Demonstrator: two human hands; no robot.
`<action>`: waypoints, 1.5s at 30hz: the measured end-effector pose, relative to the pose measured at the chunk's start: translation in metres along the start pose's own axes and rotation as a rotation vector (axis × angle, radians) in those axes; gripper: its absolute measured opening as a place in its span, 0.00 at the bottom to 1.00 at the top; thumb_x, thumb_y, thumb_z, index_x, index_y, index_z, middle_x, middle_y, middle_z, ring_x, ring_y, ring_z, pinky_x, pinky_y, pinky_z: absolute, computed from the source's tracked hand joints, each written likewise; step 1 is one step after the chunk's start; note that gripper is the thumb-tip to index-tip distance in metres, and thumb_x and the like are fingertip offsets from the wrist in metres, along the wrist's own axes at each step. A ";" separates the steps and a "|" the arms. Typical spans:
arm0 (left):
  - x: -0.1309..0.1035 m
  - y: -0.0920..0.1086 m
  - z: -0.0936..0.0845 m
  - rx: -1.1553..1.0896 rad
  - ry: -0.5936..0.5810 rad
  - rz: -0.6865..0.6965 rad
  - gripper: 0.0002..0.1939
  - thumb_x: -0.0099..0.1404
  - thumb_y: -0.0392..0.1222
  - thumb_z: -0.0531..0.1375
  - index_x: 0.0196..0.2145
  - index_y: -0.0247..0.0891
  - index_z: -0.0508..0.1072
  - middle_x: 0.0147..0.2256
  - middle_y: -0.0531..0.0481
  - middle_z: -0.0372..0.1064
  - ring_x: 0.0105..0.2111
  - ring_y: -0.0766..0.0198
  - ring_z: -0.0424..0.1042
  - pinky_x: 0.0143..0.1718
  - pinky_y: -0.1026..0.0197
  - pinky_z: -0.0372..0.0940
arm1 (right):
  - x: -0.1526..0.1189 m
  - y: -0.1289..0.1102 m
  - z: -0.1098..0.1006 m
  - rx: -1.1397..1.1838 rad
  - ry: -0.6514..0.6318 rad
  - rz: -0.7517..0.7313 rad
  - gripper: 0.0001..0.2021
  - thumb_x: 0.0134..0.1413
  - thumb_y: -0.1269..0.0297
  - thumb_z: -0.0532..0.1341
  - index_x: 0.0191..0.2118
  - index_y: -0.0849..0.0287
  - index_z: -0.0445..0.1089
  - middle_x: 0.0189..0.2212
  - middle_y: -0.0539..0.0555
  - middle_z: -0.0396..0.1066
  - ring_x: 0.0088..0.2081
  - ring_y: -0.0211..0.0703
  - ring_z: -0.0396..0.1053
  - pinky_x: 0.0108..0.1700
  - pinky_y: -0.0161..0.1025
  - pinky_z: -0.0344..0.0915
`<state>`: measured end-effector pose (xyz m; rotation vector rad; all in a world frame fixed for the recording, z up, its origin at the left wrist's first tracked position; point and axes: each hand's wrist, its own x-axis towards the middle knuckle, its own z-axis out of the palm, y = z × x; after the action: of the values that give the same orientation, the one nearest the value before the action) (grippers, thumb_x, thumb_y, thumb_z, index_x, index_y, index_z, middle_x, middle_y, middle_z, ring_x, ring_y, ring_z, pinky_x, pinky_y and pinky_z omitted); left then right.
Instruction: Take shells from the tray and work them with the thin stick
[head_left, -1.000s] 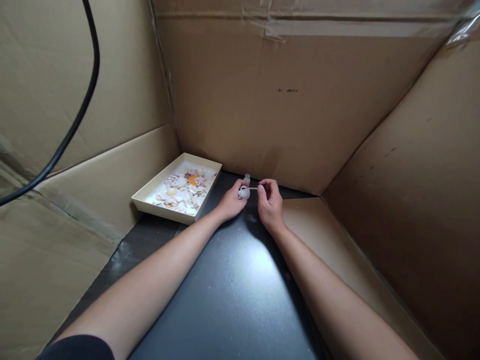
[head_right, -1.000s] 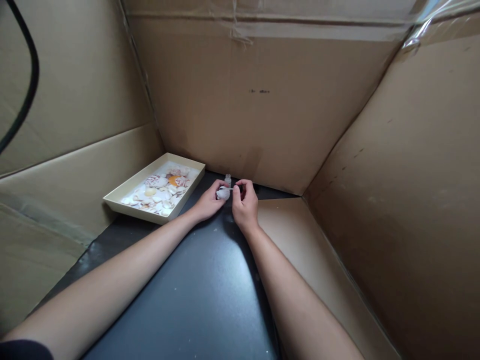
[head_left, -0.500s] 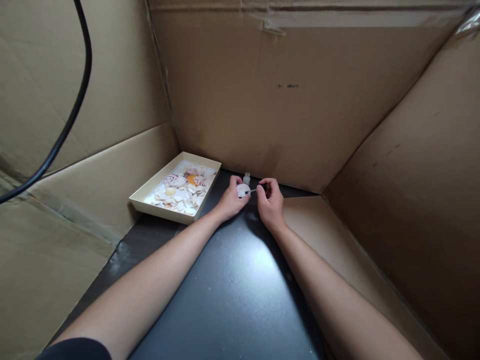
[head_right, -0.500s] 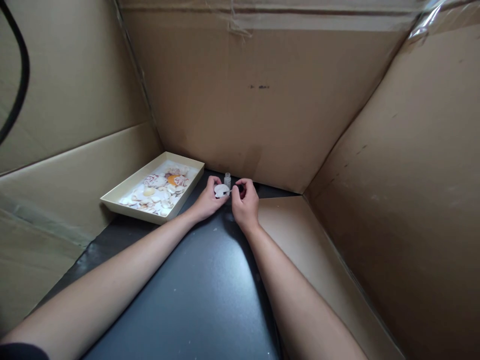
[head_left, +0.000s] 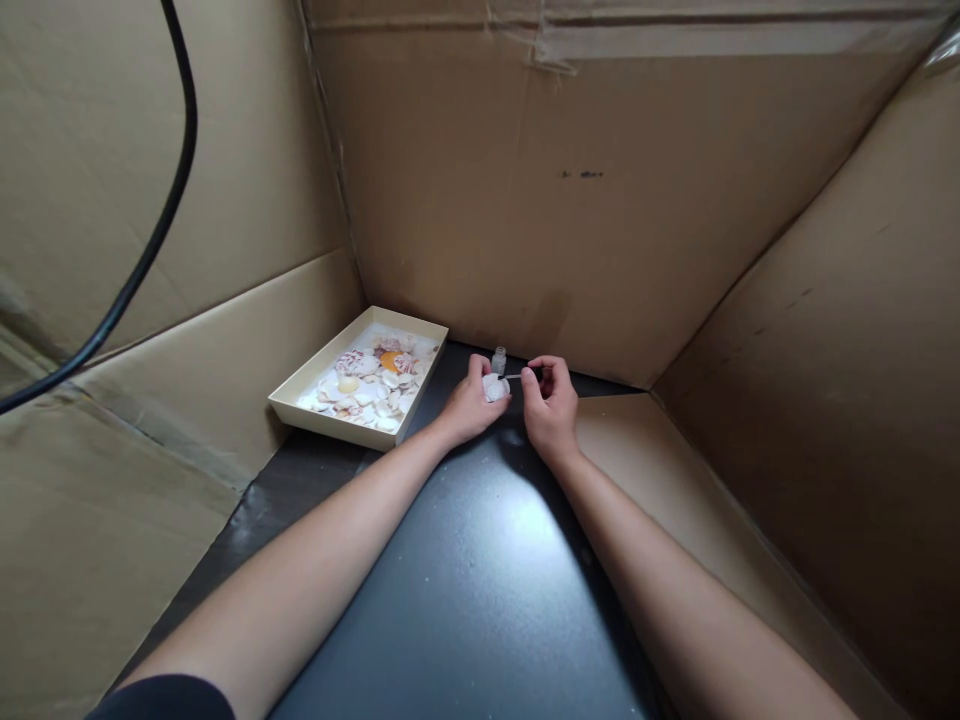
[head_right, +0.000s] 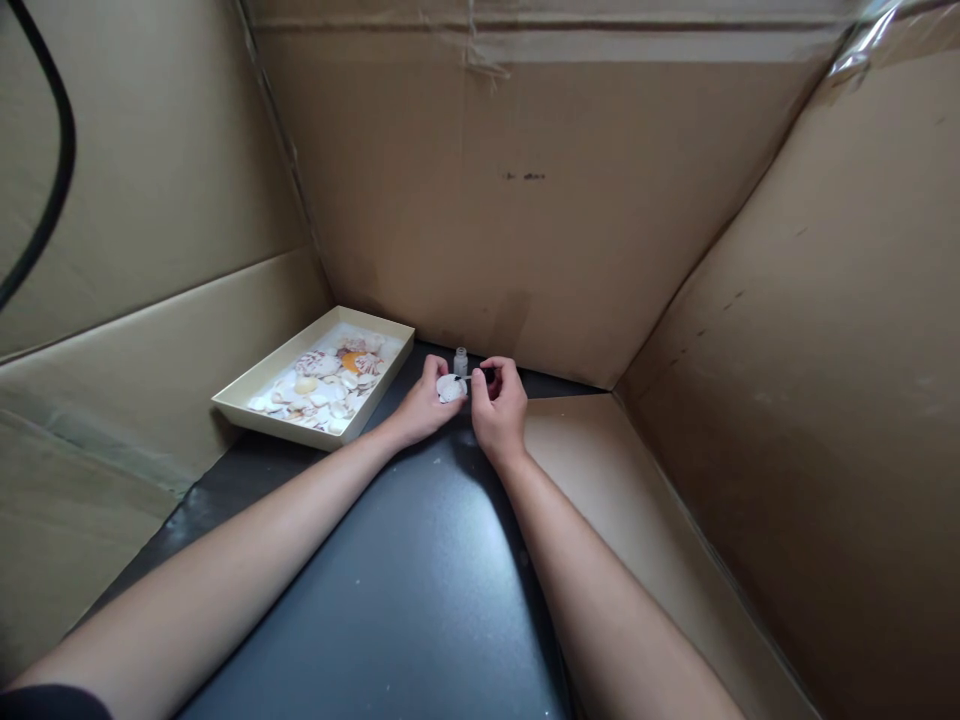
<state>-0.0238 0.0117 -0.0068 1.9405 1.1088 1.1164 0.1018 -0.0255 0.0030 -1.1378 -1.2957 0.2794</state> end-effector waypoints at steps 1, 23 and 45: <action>0.000 0.000 0.000 0.002 0.001 0.002 0.18 0.55 0.39 0.60 0.37 0.41 0.52 0.28 0.57 0.56 0.26 0.69 0.60 0.29 0.65 0.54 | 0.000 0.000 0.000 0.015 -0.014 -0.002 0.06 0.54 0.61 0.57 0.36 0.58 0.64 0.26 0.47 0.61 0.26 0.35 0.58 0.31 0.34 0.57; -0.001 0.001 0.000 0.112 -0.014 0.045 0.14 0.56 0.44 0.60 0.38 0.41 0.60 0.31 0.54 0.64 0.29 0.66 0.63 0.30 0.65 0.56 | 0.003 0.002 -0.002 0.024 0.012 0.005 0.06 0.54 0.62 0.55 0.34 0.58 0.65 0.28 0.48 0.64 0.28 0.36 0.60 0.32 0.35 0.59; -0.002 0.005 -0.002 0.142 0.025 0.079 0.16 0.58 0.39 0.59 0.44 0.40 0.61 0.37 0.49 0.69 0.35 0.62 0.69 0.35 0.62 0.62 | 0.001 0.005 0.001 -0.016 0.033 0.008 0.10 0.57 0.57 0.56 0.37 0.58 0.65 0.28 0.48 0.63 0.26 0.36 0.58 0.31 0.34 0.58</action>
<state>-0.0244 0.0078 -0.0023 2.1007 1.1616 1.1337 0.1030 -0.0218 -0.0002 -1.1565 -1.2664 0.2551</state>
